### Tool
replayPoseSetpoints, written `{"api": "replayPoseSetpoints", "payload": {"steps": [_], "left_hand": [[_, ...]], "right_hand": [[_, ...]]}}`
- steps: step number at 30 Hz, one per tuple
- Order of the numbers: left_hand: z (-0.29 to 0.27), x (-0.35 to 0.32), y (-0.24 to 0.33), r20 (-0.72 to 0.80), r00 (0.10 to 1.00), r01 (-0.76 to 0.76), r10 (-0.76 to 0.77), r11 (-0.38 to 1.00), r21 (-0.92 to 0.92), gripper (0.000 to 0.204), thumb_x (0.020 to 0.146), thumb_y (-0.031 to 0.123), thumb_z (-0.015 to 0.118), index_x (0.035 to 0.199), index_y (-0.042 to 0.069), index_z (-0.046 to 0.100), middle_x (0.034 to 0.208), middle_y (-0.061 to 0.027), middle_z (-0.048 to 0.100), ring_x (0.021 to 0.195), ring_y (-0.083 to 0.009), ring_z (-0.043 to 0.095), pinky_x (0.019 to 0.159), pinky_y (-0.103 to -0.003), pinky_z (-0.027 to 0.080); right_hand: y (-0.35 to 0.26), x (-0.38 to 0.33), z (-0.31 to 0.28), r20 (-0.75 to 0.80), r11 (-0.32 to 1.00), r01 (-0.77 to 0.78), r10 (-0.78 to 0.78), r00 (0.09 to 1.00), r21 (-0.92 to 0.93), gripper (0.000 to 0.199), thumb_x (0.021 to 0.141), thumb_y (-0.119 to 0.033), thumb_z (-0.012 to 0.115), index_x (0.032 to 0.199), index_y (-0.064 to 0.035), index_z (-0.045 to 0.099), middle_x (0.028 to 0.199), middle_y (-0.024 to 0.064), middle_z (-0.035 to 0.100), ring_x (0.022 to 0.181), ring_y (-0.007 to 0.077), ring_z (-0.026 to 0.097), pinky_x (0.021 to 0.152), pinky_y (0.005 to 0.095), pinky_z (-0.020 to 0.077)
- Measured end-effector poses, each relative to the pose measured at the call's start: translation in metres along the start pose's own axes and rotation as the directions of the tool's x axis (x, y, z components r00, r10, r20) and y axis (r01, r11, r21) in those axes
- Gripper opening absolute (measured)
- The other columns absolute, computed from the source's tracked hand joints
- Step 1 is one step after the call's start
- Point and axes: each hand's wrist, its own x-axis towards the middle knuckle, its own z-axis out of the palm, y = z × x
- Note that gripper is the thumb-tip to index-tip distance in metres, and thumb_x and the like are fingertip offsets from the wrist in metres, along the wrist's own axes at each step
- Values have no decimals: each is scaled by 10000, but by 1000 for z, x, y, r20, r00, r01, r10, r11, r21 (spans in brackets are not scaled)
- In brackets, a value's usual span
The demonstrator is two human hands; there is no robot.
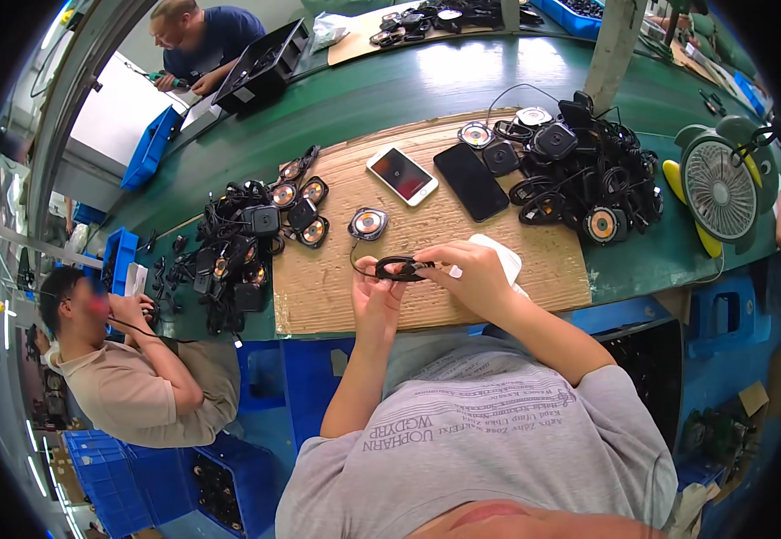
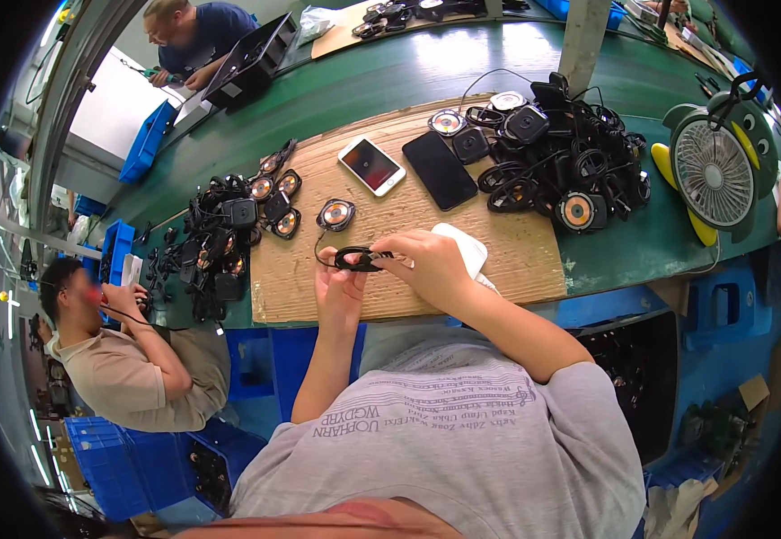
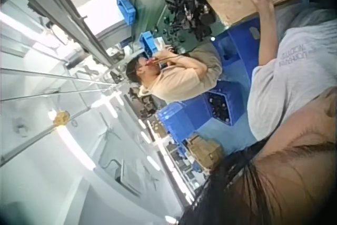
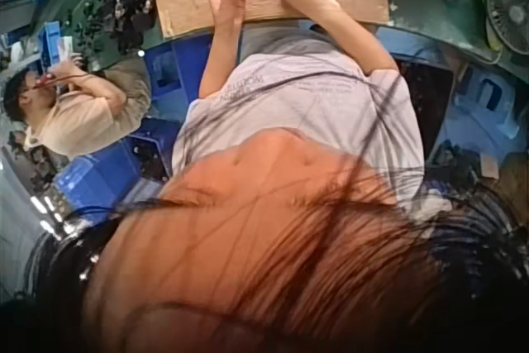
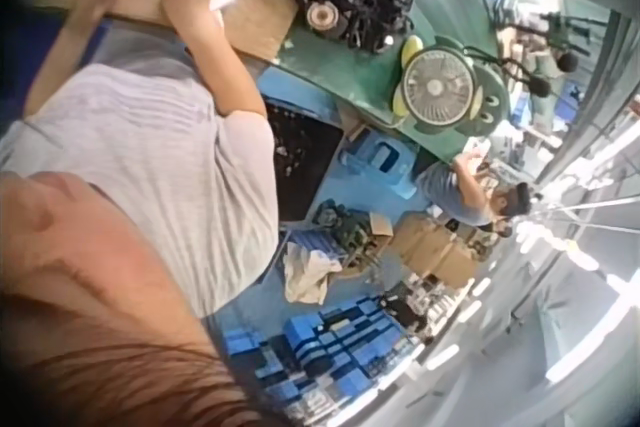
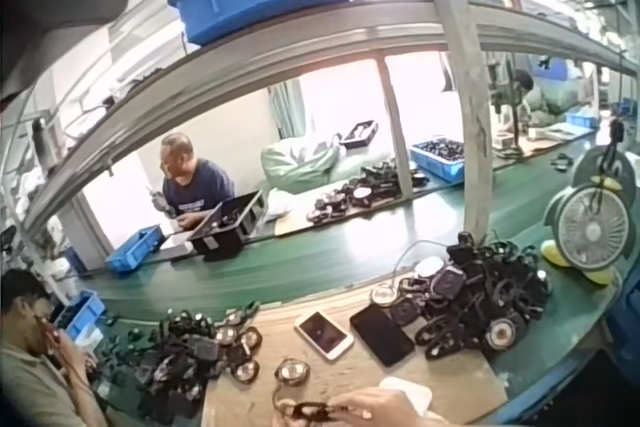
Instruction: The person tests wireless charging pads by plugging each pad's cable into a power adapter and placing smartphones onto the pads by hand, setting the tested components aside.
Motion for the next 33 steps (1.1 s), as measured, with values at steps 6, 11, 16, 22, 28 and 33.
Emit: {"api": "replayPoseSetpoints", "payload": {"steps": [6, 11, 16, 22, 28, 33], "left_hand": [[11, -4, 48, -104, 968, 241, -227, 735, 634, 280, 897, 43, 622, 1173, 63, 582, 1048, -103, 649, 968, -160, 633, 847, -261, 520], [37, -9, 49, 382, 890, -426, 248, 157, 891, 191, 845, 76, 683, 1032, 39, 683, 1017, -64, 706, 913, -223, 635, 828, -304, 502], [26, 7, 0, 468, 842, -513, 267, 132, 848, 242, 835, 114, 697, 1074, 78, 679, 1001, -49, 706, 954, -233, 618, 905, -338, 464], [-1, 17, -7, 518, 854, -520, 56, 140, 843, 186, 840, 144, 685, 1011, 71, 696, 978, -27, 701, 903, -205, 605, 919, -328, 411], [-4, 22, 24, 376, 921, -340, -104, 258, 904, 129, 881, 125, 644, 935, 16, 689, 922, -75, 697, 811, -240, 604, 808, -320, 455], [1, 46, 47, 429, 778, -371, -459, 217, 903, 168, 917, 157, 603, 827, 23, 652, 847, -90, 672, 776, -255, 587, 750, -344, 461]], "right_hand": [[6, 4, 2, -165, 989, 133, -142, 976, -62, 116, 744, -123, 750, 852, -129, 710, 922, -24, 691, 834, 162, 628, 702, 294, 494], [1, -10, 6, -5, 991, 22, -23, 1000, -133, 108, 747, -97, 740, 843, -115, 694, 879, 0, 685, 734, 191, 632, 645, 307, 500], [6, -25, 10, 16, 991, -124, 123, 992, 46, 83, 783, -79, 720, 854, -85, 677, 800, 42, 694, 628, 223, 628, 573, 309, 486], [3, -22, 6, -5, 984, -179, 179, 984, 13, 68, 804, -86, 717, 852, -67, 673, 766, 57, 697, 605, 222, 632, 566, 302, 490], [-6, -19, -16, 1, 899, 42, -46, 999, -436, 405, 738, -150, 775, 1117, -118, 639, 1285, 91, 606, 1154, 279, 566, 964, 391, 466], [18, -60, -28, 8, 853, -193, 224, 974, -485, 641, 619, -169, 824, 1216, -169, 590, 1462, 60, 450, 1304, 305, 427, 1071, 420, 377]]}}
